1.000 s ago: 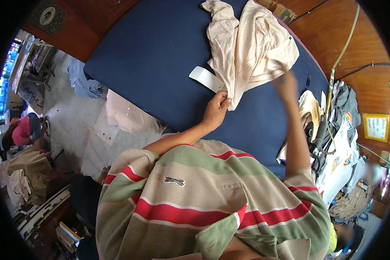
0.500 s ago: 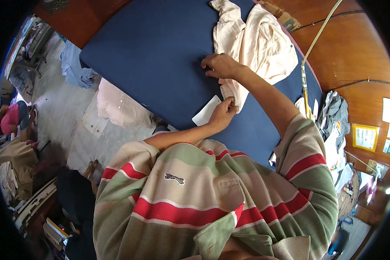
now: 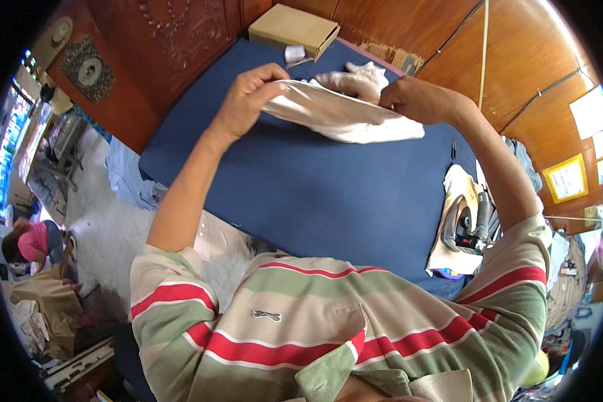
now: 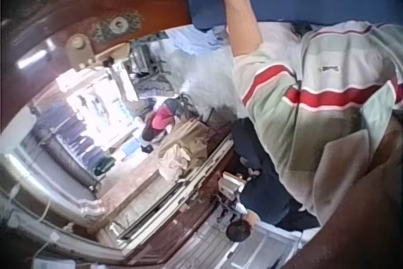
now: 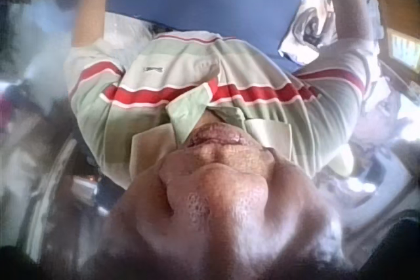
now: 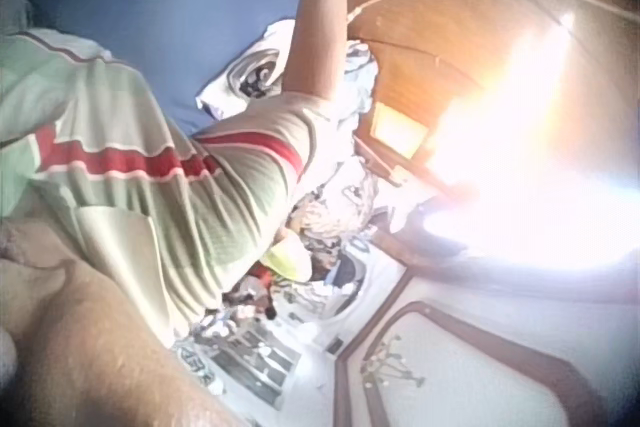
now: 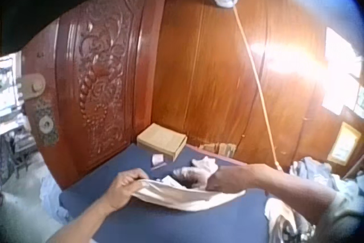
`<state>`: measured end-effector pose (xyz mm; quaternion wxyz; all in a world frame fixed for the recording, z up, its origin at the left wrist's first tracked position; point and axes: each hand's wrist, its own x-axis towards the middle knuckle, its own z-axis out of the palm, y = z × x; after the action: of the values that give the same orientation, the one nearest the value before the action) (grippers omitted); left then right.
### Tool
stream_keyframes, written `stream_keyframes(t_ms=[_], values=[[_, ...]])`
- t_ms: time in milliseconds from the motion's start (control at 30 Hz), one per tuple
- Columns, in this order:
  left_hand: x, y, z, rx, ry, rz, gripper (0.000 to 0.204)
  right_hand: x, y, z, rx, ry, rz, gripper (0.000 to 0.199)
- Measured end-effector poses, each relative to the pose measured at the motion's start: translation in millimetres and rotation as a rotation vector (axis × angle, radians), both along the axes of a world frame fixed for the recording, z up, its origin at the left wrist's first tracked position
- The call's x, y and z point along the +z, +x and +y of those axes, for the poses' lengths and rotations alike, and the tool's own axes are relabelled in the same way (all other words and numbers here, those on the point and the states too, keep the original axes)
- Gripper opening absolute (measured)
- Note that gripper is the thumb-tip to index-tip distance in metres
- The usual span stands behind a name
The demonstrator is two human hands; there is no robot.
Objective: The person irons several shirts by hand on a padded table, smooths the fabric, and stacks them onto a pile.
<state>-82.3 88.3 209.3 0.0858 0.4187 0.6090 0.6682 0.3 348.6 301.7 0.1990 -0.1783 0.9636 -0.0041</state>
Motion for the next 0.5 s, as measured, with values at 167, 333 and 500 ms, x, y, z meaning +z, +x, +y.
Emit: stream_keyframes(t_ms=[167,333,500], values=[[58.3,-1.0,-41.2,-0.07,-0.1,0.115,0.01,6.1,48.0,-1.9,-0.005,-0.629,-0.058,0.03],[54.4,4.9,-82.1,0.078,-0.336,0.205,0.017,18.1,56.6,-42.9,0.042,-1.172,0.141,0.027],[51.1,50.1,-52.3,-0.108,-0.168,0.139,0.034,20.5,37.6,-103.4,0.093,-1.016,0.159,0.025]])
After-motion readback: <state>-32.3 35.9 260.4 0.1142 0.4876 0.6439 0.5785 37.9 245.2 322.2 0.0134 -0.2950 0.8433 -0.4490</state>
